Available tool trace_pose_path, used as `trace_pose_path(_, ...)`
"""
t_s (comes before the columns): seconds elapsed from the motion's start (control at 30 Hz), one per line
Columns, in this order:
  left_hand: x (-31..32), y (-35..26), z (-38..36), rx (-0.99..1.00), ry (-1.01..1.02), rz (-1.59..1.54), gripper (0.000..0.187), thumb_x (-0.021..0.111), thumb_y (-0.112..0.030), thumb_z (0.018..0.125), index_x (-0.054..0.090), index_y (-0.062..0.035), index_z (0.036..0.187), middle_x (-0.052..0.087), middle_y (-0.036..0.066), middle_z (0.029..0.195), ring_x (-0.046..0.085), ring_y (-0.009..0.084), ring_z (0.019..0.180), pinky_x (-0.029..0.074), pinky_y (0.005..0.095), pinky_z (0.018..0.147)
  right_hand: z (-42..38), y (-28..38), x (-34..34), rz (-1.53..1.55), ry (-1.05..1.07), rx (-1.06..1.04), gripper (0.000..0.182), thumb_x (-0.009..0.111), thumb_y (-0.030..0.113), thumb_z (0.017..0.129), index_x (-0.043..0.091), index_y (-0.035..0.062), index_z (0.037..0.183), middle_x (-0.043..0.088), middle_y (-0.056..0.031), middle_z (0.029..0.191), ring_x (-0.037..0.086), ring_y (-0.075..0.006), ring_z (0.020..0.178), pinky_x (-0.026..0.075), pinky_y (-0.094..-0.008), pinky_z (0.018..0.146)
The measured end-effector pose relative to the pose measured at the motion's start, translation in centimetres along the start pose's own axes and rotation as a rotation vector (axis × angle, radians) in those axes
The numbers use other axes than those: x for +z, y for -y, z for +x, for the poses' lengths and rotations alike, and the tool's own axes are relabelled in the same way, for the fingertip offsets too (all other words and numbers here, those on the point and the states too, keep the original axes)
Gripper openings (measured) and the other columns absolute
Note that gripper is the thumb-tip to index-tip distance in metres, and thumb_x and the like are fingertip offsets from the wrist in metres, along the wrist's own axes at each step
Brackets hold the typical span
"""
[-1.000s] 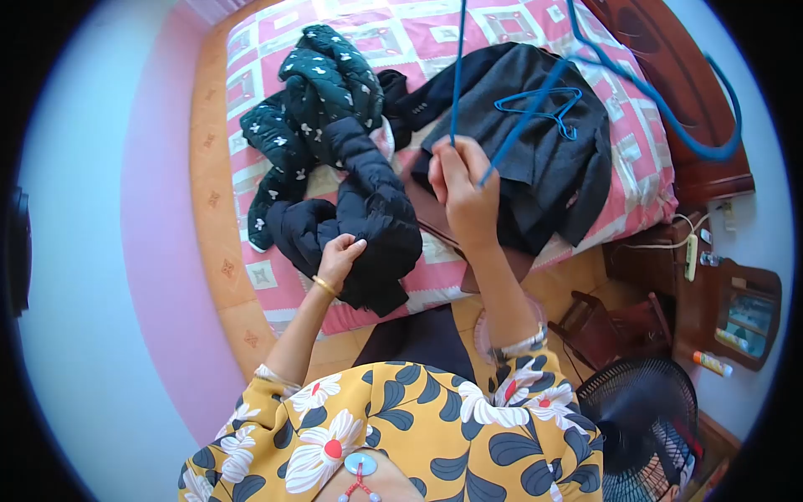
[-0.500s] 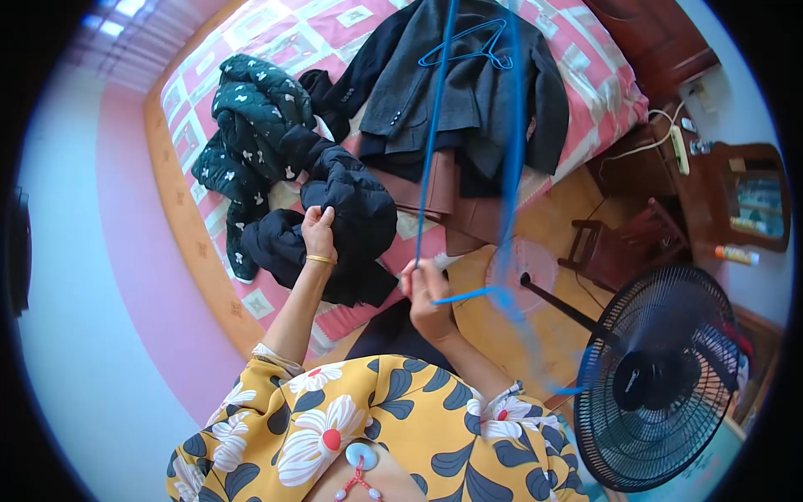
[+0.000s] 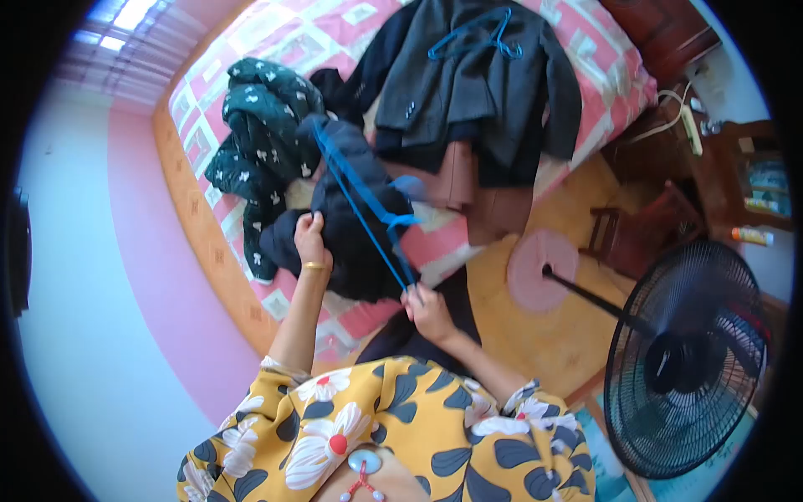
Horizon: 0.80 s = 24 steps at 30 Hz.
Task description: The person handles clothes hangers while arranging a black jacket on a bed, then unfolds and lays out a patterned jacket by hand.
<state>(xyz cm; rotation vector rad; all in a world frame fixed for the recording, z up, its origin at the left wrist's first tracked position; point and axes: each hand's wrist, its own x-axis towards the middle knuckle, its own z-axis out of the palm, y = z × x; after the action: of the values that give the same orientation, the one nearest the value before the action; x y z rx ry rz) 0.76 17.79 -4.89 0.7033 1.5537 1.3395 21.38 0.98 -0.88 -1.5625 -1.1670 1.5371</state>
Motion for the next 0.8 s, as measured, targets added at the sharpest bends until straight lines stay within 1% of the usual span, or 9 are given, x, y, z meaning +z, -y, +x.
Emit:
trace_pose_path(0.07, -1.1, 0.8, 0.2, -0.054, 0.082, -0.123, 0.007, 0.061, -0.005, 0.084, 0.056, -0.0062, 0.078, 0.053, -0.004, 0.075, 0.048, 0.0066, 0.071, 0.041, 0.0214, 0.068, -1.2, 6.2, 0.0, 0.251, -0.12, -0.086, 0.014, 0.047, 0.014, 0.087, 0.055, 0.0031, 0.083, 0.054, -0.0095, 0.057, 0.059, -0.0186, 0.055, 0.042, -0.0334, 0.049)
trace_pose_path(0.17, 0.1, -0.1, 0.4, -0.087, 0.019, -0.117, 0.007, 0.061, -0.005, 0.084, 0.056, -0.0055, 0.078, 0.052, -0.004, 0.075, 0.046, 0.0062, 0.071, 0.04, 0.0213, 0.067, -0.1, -6.1, 3.5, -0.202, -0.173, -0.362, 0.01, 0.048, 0.011, 0.086, 0.054, 0.0041, 0.082, 0.054, -0.0125, 0.058, 0.06, -0.023, 0.056, 0.043, -0.0347, 0.05)
trace_pose_path(0.2, 0.2, -0.1, 0.6, -0.098, -0.063, -0.036, 0.006, 0.061, -0.005, 0.084, 0.057, -0.0048, 0.079, 0.052, -0.004, 0.075, 0.046, 0.0062, 0.07, 0.04, 0.0212, 0.067, -1.3, -8.2, 3.3, -0.082, 0.009, 0.067, 0.009, 0.049, 0.011, 0.085, 0.053, 0.0048, 0.08, 0.054, -0.0136, 0.059, 0.06, -0.0258, 0.058, 0.043, -0.0347, 0.05)
trace_pose_path(0.37, -2.3, 0.2, 0.6, -0.117, 0.033, -0.13, 0.006, 0.061, -0.006, 0.085, 0.058, -0.0043, 0.08, 0.055, -0.003, 0.075, 0.048, 0.0068, 0.068, 0.042, 0.0211, 0.066, -2.0, 4.5, 1.4, 0.143, -0.127, -0.214, 0.012, 0.045, 0.01, 0.089, 0.053, 0.002, 0.083, 0.047, -0.0069, 0.058, 0.05, -0.0166, 0.051, 0.04, -0.0291, 0.048)
trace_pose_path(0.43, -1.9, -0.5, 0.7, -0.1, 0.028, -0.169, 0.007, 0.06, -0.007, 0.085, 0.058, -0.0044, 0.079, 0.055, -0.003, 0.074, 0.049, 0.0072, 0.067, 0.042, 0.0215, 0.065, -1.3, -1.1, 3.0, 0.067, -0.32, -0.249, 0.014, 0.044, 0.01, 0.089, 0.053, 0.002, 0.083, 0.049, -0.0071, 0.058, 0.051, -0.0165, 0.051, 0.04, -0.0303, 0.048)
trace_pose_path(0.5, -2.6, -0.4, 1.0, -0.086, 0.051, -0.171, 0.007, 0.06, -0.007, 0.085, 0.058, -0.0054, 0.079, 0.055, -0.004, 0.074, 0.048, 0.0066, 0.067, 0.042, 0.0212, 0.065, -1.3, -12.9, 3.4, -0.134, -0.118, 0.134, 0.016, 0.043, 0.01, 0.089, 0.055, 0.0022, 0.082, 0.051, -0.007, 0.058, 0.052, -0.0161, 0.052, 0.041, -0.0313, 0.048)
trace_pose_path(0.63, -6.2, -1.3, 2.6, -0.128, 0.194, 0.388, 0.007, 0.063, -0.007, 0.079, 0.057, -0.0057, 0.075, 0.055, -0.002, 0.066, 0.05, 0.009, 0.061, 0.042, 0.0241, 0.063, -1.4, -10.7, 2.0, -0.013, -0.104, 0.085, 0.017, 0.043, 0.012, 0.088, 0.057, 0.0023, 0.084, 0.054, -0.0053, 0.058, 0.051, -0.0152, 0.049, 0.042, -0.0308, 0.049)
trace_pose_path(0.73, -6.2, -3.4, 4.0, 0.49, 0.171, 1.332, 0.025, 0.066, -0.018, 0.075, 0.055, -0.0051, 0.092, 0.057, 0.015, 0.089, 0.055, 0.0324, 0.083, 0.045, 0.0428, 0.072, 0.8, -10.7, 2.0, 0.151, -0.096, 0.143, 0.019, 0.042, 0.012, 0.089, 0.057, 0.0022, 0.084, 0.053, -0.0035, 0.059, 0.051, -0.0131, 0.05, 0.042, -0.0295, 0.049)
trace_pose_path(0.8, -2.5, -4.2, 4.9, 0.511, 0.163, 1.455, 0.044, 0.065, -0.038, 0.077, 0.052, -0.0043, 0.102, 0.056, 0.016, 0.099, 0.052, 0.0356, 0.095, 0.044, 0.0463, 0.078, 1.1, -11.3, 2.2, 0.198, -0.096, 0.222, 0.019, 0.042, 0.012, 0.089, 0.057, 0.0022, 0.084, 0.053, -0.0031, 0.059, 0.051, -0.0123, 0.051, 0.042, -0.0289, 0.049)
